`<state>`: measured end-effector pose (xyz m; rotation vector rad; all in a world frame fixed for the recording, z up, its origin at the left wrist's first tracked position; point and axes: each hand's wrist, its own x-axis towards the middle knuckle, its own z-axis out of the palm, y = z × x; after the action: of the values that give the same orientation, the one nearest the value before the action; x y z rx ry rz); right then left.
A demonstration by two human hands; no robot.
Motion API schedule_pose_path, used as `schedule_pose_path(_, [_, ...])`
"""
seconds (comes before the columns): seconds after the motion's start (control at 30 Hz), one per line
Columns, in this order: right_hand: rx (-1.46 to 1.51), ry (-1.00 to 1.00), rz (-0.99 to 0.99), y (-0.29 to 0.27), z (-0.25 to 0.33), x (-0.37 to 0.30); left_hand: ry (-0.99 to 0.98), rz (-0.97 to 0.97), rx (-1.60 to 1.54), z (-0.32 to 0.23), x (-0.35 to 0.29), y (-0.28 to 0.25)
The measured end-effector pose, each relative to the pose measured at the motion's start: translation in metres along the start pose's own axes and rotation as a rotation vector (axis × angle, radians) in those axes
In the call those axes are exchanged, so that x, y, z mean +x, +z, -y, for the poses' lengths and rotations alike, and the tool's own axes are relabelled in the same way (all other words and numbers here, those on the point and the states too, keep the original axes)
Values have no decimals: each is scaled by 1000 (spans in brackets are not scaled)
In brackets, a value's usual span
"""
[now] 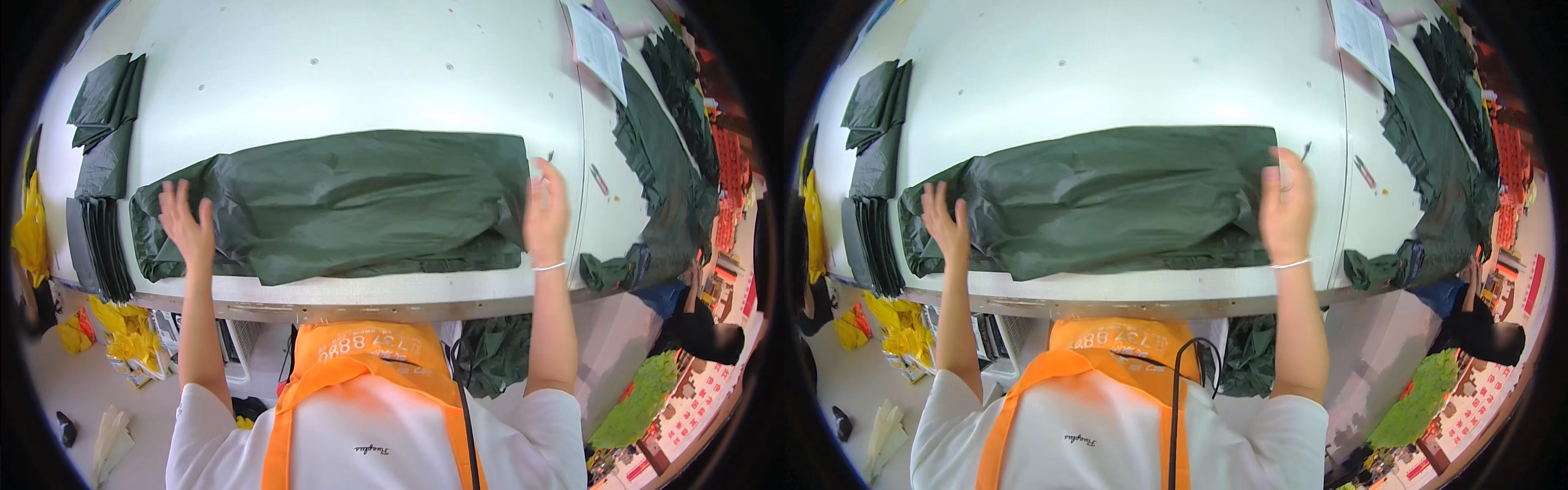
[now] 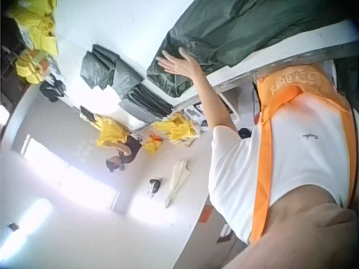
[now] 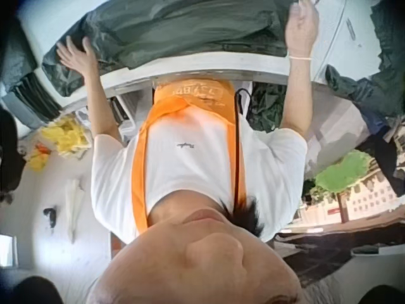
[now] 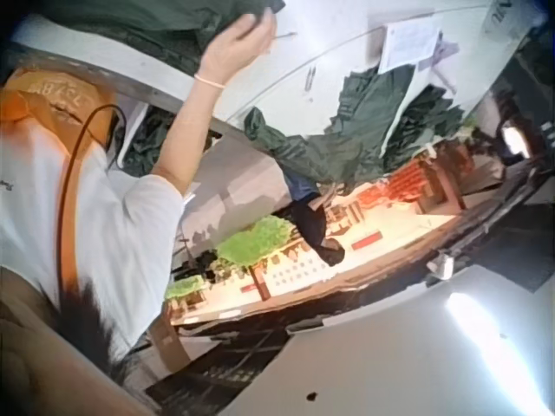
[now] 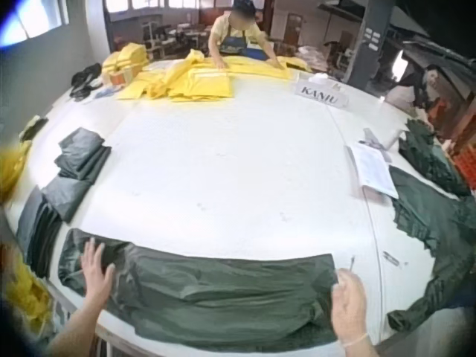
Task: The person folds a dark green jacket on a white table. They smooth the fabric, fold the sleeves inward, fold the jacket in half, and then fold it again into a compact rectangle. The folded jacket is placed into a plastic packaging bag labeled 'HIMALAYA' and set aside.
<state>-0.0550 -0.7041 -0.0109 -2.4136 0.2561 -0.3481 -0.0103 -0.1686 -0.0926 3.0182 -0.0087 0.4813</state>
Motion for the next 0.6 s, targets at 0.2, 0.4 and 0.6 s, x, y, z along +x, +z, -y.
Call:
schedule_pose_path(0.2, [-442, -72, 286, 78, -44, -62, -328, 307, 155, 77, -5, 72])
schedule_pose_path(0.4, [177, 34, 54, 72, -64, -62, -113, 185, 299, 21, 37, 34])
schedule_pose_path(0.6, [-116, 466, 40, 48, -91, -79, 541, 504, -408, -225, 7, -51])
